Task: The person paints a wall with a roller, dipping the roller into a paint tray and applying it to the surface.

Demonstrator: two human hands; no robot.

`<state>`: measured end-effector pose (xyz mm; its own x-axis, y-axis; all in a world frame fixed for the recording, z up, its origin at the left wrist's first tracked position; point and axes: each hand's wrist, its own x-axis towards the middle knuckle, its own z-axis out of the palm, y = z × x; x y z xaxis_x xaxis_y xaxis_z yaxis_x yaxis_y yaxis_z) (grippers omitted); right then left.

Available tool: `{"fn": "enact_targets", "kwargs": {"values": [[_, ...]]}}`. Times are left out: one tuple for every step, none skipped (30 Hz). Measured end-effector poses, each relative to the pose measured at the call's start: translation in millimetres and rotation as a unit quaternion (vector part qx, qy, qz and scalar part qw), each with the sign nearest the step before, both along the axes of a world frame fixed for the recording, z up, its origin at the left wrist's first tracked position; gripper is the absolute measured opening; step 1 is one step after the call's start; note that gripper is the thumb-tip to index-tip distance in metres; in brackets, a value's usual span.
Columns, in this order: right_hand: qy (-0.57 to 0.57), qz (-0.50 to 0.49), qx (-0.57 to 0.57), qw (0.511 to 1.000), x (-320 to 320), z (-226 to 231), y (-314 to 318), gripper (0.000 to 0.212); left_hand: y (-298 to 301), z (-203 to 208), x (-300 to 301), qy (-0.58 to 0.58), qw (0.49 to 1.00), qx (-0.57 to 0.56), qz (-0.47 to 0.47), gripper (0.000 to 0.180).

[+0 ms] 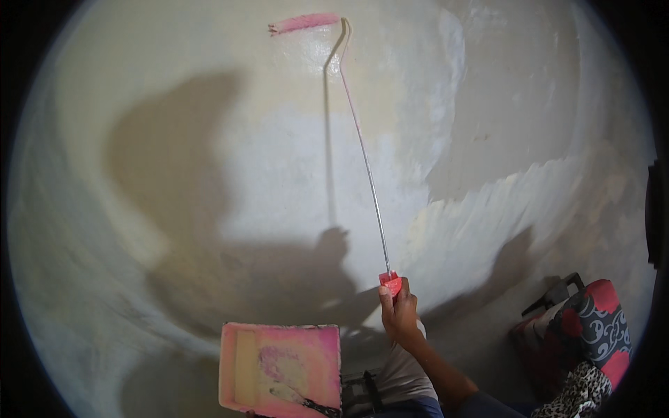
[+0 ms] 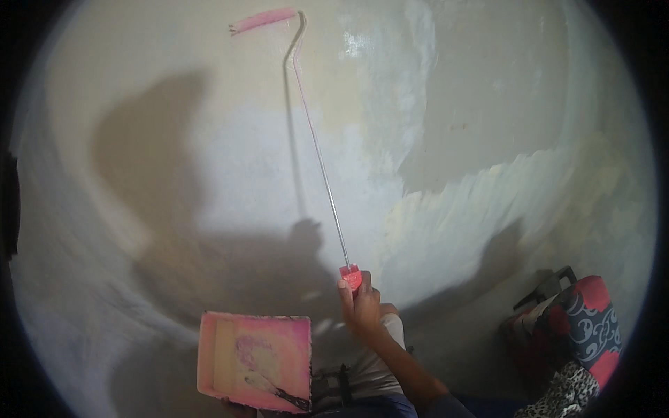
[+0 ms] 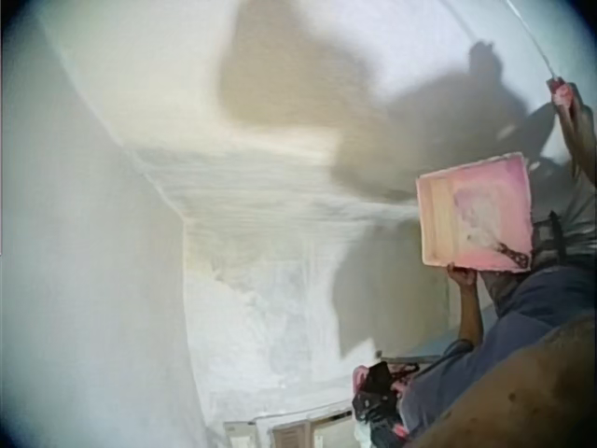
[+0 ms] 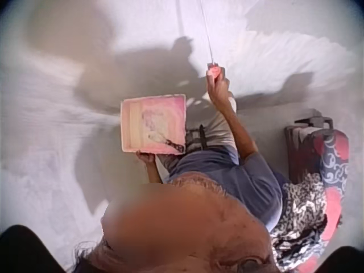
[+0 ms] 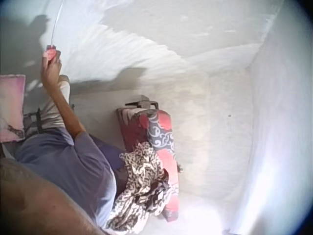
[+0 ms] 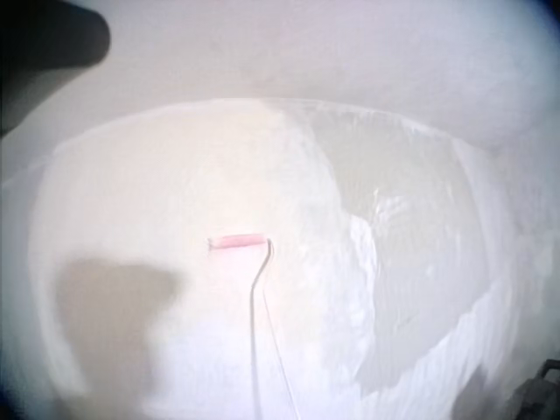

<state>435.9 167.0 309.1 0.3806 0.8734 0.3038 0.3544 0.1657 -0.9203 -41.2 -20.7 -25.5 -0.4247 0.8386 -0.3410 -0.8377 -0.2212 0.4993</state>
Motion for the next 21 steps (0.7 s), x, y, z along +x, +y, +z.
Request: {"fn": "enact_targets", "kwargs": {"values": [[-0.012,0.001,-0.022,1.0,-0.4,-6.3,-0.5,0.038,-13.1,-24.3,-19.5,-0.014,1.0,0.012,-0.008,0.058],[-0.028,-0.01,-0.045,0.999,5.9,-13.8,-1.9,0.038,-12.7,-25.0,-14.9,-0.017,1.0,0.01,-0.018,0.058],[-0.045,-0.019,-0.067,0.997,11.4,-20.6,-4.3,0.039,-11.8,-25.2,-11.5,-0.019,0.999,0.008,-0.026,0.058],[-0.041,-0.012,-0.083,0.996,14.0,-28.9,-10.1,0.04,-12.1,-22.7,-9.3,-0.02,0.999,0.007,-0.03,0.058],[-0.039,-0.008,-0.098,0.994,16.6,-40.9,-19.9,0.042,-4.7,-7.5,4.9,-0.023,0.999,0.006,-0.036,0.058],[-0.038,-0.003,-0.112,0.993,17.7,-52.7,-30.3,0.044,1.8,8.4,18.8,-0.027,0.999,0.006,-0.042,0.058],[-0.036,-0.008,-0.141,0.989,16.3,-57.8,-40.7,0.043,4.1,28.1,26.3,-0.025,0.999,0.009,-0.042,0.058],[-0.037,-0.011,-0.17,0.985,13.1,-60.4,-54.7,0.043,3.8,43.0,32.8,-0.015,0.998,0.026,-0.047,0.059],[-0.038,-0.016,-0.199,0.979,11.4,-63.0,-69.3,0.043,4.6,57.8,41.1,-0.006,0.998,0.043,-0.052,0.061],[-0.039,-0.021,-0.227,0.973,11.4,-68.3,-82.1,0.042,6.0,72.8,49.0,0.004,0.996,0.061,-0.058,0.062],[-0.03,-0.014,-0.241,0.97,18.3,-76.0,-93.1,0.043,13.9,84.7,59.7,0.012,0.994,0.076,-0.072,0.064],[-0.021,-0.007,-0.254,0.967,26.1,-84.1,-104.8,0.044,19.5,92.9,68.3,0.02,0.992,0.092,-0.086,0.065],[-0.015,0.0,-0.265,0.964,30.2,-91.3,-116.0,0.045,22.7,93.5,72.8,0.025,0.989,0.11,-0.099,0.067],[-0.026,-0.007,-0.266,0.964,32.4,-99.1,-128.8,0.045,25.6,89.4,73.5,0.025,0.987,0.114,-0.11,0.067],[-0.038,-0.001,-0.264,0.964,29.1,-103.4,-137.9,0.045,22.3,86.9,68.4,0.028,0.986,0.12,-0.109,0.067],[-0.05,0.004,-0.262,0.964,27.2,-105.8,-142.2,0.045,17.9,84.7,63.5,0.032,0.986,0.126,-0.108,0.067],[-0.036,0.01,-0.261,0.965,25.2,-106.9,-142.6,0.044,11.9,82.5,59.4,0.035,0.987,0.122,-0.097,0.067],[-0.02,0.018,-0.259,0.965,20.5,-105.7,-141.9,0.044,5.9,82.4,56.0,0.04,0.988,0.12,-0.085,0.066],[-0.005,0.007,-0.257,0.966,19.9,-103.1,-143.8,0.043,11.7,79.9,56.6,0.039,0.988,0.12,-0.089,0.066],[-0.008,0.0,-0.248,0.969,20.2,-101.0,-138.5,0.045,18.1,74.2,56.0,0.009,0.985,0.139,-0.104,0.064],[-0.009,0.004,-0.241,0.97,17.4,-99.7,-126.5,0.047,15.6,67.6,49.4,-0.014,0.982,0.155,-0.11,0.063]]}}
